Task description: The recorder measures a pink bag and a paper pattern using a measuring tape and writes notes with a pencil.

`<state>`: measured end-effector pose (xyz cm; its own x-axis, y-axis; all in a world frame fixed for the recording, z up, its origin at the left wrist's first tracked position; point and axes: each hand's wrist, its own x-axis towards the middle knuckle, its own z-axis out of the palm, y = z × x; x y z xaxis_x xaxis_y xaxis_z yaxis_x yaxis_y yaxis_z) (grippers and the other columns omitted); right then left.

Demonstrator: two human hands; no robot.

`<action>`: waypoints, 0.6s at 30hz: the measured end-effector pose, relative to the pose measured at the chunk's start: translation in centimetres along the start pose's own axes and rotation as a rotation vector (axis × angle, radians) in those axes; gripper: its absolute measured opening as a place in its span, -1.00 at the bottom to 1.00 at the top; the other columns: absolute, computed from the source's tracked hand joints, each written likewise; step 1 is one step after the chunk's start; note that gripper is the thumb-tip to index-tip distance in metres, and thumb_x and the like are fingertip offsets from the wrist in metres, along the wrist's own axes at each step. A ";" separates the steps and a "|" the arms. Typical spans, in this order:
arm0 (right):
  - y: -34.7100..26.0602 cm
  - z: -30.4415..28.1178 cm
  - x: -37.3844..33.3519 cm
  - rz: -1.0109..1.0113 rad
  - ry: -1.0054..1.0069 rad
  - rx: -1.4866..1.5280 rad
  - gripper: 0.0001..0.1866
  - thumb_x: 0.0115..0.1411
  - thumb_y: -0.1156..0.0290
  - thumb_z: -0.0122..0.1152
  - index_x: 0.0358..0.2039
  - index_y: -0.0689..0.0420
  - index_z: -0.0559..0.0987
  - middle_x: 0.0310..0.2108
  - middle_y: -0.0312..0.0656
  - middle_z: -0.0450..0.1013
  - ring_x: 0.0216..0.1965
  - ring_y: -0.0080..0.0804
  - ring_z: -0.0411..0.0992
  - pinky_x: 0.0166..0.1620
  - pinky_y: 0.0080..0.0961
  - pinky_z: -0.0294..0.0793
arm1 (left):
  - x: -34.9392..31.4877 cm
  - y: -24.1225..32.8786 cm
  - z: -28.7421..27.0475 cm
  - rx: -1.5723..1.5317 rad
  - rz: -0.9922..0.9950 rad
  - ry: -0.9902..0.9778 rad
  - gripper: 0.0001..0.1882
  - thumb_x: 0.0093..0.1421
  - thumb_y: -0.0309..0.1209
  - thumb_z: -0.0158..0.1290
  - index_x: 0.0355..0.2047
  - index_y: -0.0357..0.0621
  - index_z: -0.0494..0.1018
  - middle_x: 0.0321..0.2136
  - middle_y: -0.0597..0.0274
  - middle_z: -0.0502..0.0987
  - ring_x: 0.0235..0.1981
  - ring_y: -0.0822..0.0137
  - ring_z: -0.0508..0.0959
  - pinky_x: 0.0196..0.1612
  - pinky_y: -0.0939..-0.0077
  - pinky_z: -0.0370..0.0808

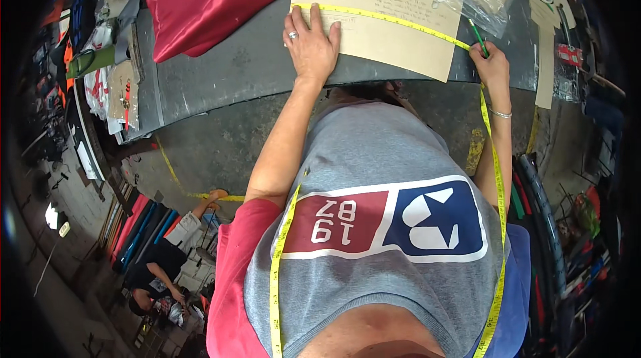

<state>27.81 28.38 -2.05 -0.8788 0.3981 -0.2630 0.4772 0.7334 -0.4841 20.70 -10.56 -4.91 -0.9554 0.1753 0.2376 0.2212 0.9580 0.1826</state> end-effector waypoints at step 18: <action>0.7 -0.3 -0.4 -0.155 0.059 0.022 -0.65 0.25 0.08 0.33 -0.22 0.13 0.64 -0.49 -0.09 0.52 -0.44 -0.30 0.52 -0.27 -0.35 0.48 | 0.2 0.1 0.5 -0.020 0.000 -0.038 -0.30 0.38 0.05 -0.05 0.36 -0.15 0.28 0.35 -0.37 0.18 0.36 -0.35 0.16 0.34 -0.24 0.11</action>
<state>28.47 28.92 -2.00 -0.9402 0.3130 -0.1346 0.3350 0.7768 -0.5332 20.44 -10.34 -5.37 -0.9620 0.1844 0.2014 0.2250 0.9532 0.2019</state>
